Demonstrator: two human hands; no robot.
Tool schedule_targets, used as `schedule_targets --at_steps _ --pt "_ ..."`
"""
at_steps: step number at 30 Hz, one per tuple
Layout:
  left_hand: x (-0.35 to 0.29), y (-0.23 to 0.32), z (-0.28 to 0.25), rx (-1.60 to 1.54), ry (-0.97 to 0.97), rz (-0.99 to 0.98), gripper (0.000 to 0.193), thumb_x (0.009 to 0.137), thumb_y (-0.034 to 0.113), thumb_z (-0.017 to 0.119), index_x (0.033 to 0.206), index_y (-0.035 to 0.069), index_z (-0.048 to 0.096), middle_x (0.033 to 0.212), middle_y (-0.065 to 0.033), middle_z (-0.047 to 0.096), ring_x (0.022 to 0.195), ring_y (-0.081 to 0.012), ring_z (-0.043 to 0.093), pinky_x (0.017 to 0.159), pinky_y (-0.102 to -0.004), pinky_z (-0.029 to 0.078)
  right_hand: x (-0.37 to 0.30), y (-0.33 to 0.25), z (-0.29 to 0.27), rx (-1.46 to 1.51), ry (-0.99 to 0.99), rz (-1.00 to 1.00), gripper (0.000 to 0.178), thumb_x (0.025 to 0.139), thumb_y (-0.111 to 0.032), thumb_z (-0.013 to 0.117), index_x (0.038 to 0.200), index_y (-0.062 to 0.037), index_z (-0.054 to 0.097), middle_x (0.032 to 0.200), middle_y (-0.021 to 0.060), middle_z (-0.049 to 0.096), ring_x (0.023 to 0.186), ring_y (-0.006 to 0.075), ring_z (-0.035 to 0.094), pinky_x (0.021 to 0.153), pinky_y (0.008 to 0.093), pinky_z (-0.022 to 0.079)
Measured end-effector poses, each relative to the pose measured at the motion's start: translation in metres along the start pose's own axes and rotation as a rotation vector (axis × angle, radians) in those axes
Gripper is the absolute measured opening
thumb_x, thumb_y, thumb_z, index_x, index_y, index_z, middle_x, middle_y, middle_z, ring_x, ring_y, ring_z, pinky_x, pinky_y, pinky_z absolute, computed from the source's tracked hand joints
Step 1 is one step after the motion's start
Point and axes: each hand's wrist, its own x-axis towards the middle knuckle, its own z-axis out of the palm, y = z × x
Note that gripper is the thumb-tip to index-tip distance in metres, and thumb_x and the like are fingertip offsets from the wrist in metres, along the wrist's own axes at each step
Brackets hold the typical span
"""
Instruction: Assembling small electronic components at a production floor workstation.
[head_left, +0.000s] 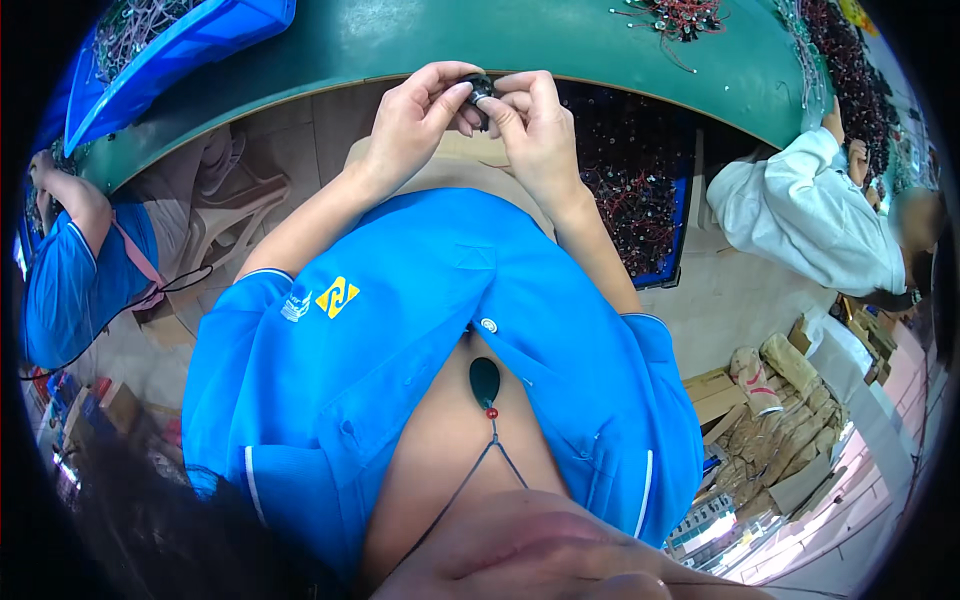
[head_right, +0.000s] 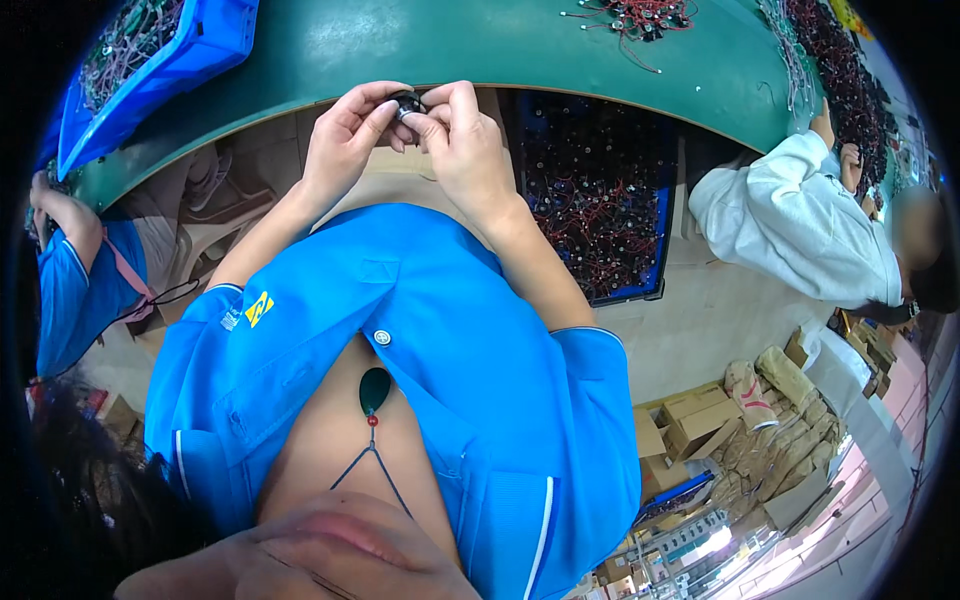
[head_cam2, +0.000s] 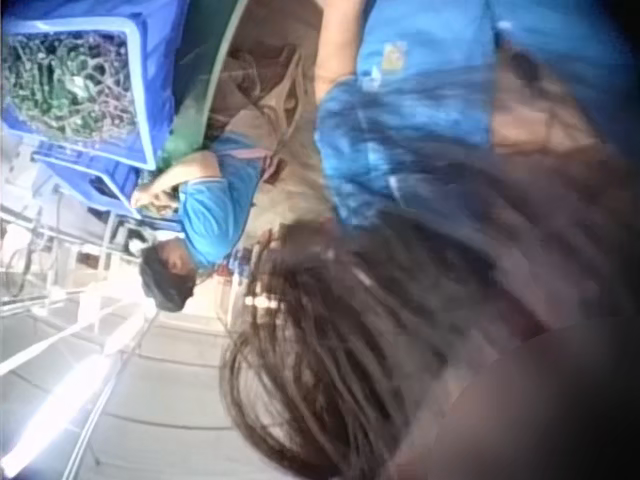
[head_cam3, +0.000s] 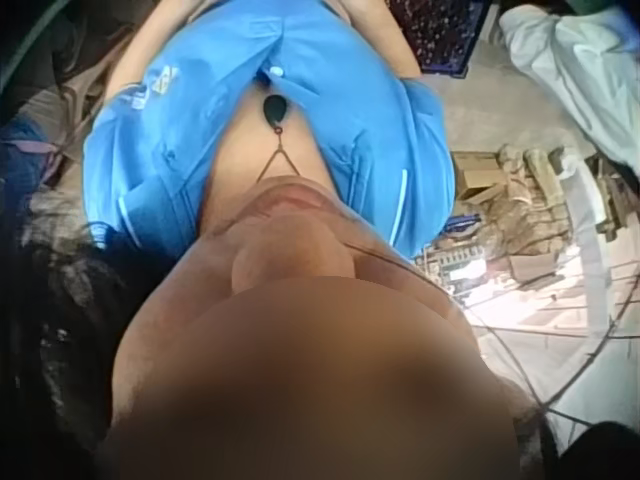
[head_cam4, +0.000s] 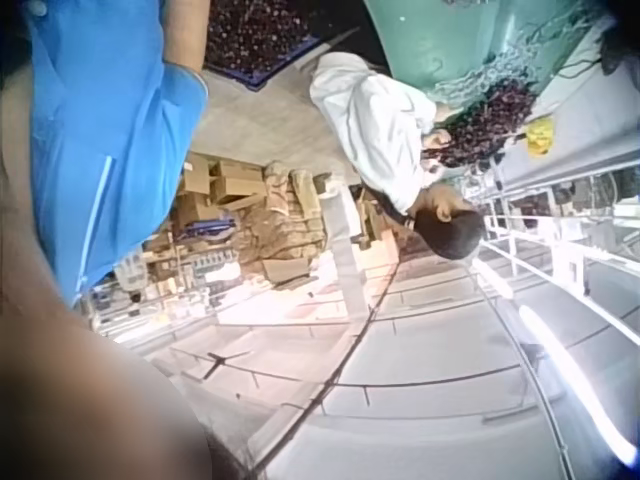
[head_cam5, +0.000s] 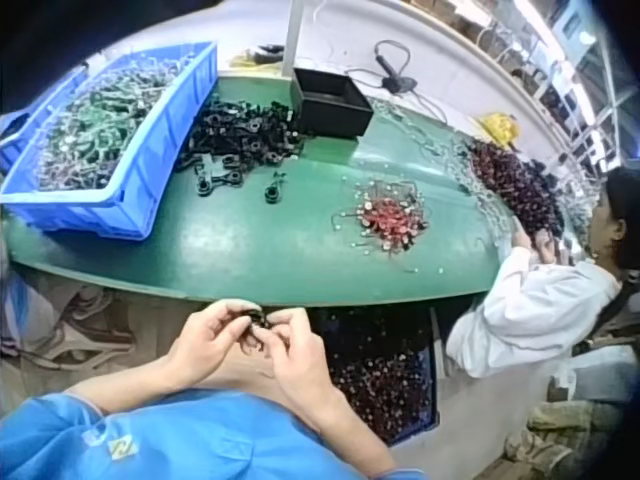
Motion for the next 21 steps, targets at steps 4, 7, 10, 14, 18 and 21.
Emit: schedule_targets --at_steps 4,7,10,14,18,21 --pt "-0.004 0.002 0.001 0.077 0.025 0.084 0.025 0.096 0.005 0.049 0.120 -0.002 0.053 0.096 -0.0123 0.063 0.076 -0.0133 0.062 0.072 -0.0237 0.056 -0.004 0.001 -0.010 -0.477 -0.056 -0.211 0.006 0.093 -0.008 0.055 0.091 -0.0026 0.058 0.057 0.0004 0.053 0.049 0.0056 0.044 0.042 0.0201 0.032" --pt "-0.003 0.002 0.002 0.089 0.040 0.098 0.025 0.096 0.005 0.049 0.120 -0.002 0.053 0.098 -0.0128 0.064 0.079 -0.0142 0.063 0.075 -0.0241 0.056 -0.007 -0.003 -0.009 -0.328 -0.084 -0.051 0.008 0.093 -0.009 0.054 0.088 -0.0029 0.057 0.057 0.0018 0.054 0.047 0.0076 0.045 0.043 0.0214 0.033" --pt "-0.003 0.001 0.002 0.103 0.057 0.113 0.025 0.096 0.006 0.050 0.120 -0.002 0.052 0.101 -0.0132 0.064 0.082 -0.0150 0.064 0.077 -0.0245 0.056 -0.008 -0.005 -0.008 -0.179 -0.111 0.106 0.011 0.093 -0.010 0.054 0.085 -0.0033 0.056 0.058 0.0033 0.056 0.046 0.0097 0.046 0.044 0.0228 0.035" --pt "-0.004 0.000 0.002 0.082 0.008 0.096 0.027 0.094 0.003 0.052 0.121 -0.001 0.053 0.104 -0.0134 0.064 0.086 -0.0163 0.065 0.080 -0.0253 0.056 -0.008 0.001 -0.006 0.179 -0.123 0.268 0.012 0.096 -0.011 0.051 0.091 -0.0019 0.057 0.054 -0.0005 0.050 0.044 0.0045 0.040 0.041 0.0179 0.029" --pt "-0.003 -0.007 0.002 0.146 -0.022 0.134 0.030 0.092 0.001 0.055 0.122 0.000 0.053 0.104 -0.0133 0.064 0.087 -0.0164 0.065 0.080 -0.0257 0.056 -0.008 0.002 -0.006 0.254 -0.115 0.291 0.013 0.095 -0.011 0.051 0.086 -0.0039 0.057 0.055 -0.0006 0.052 0.047 0.0052 0.043 0.043 0.0199 0.031" --pt "-0.002 -0.009 0.000 0.165 -0.037 0.143 0.031 0.091 -0.001 0.056 0.122 0.000 0.054 0.103 -0.0132 0.064 0.087 -0.0162 0.065 0.080 -0.0258 0.056 -0.009 0.007 -0.007 0.242 -0.120 0.277 0.014 0.095 -0.011 0.051 0.086 -0.0041 0.057 0.056 -0.0005 0.052 0.047 0.0053 0.043 0.043 0.0200 0.031"
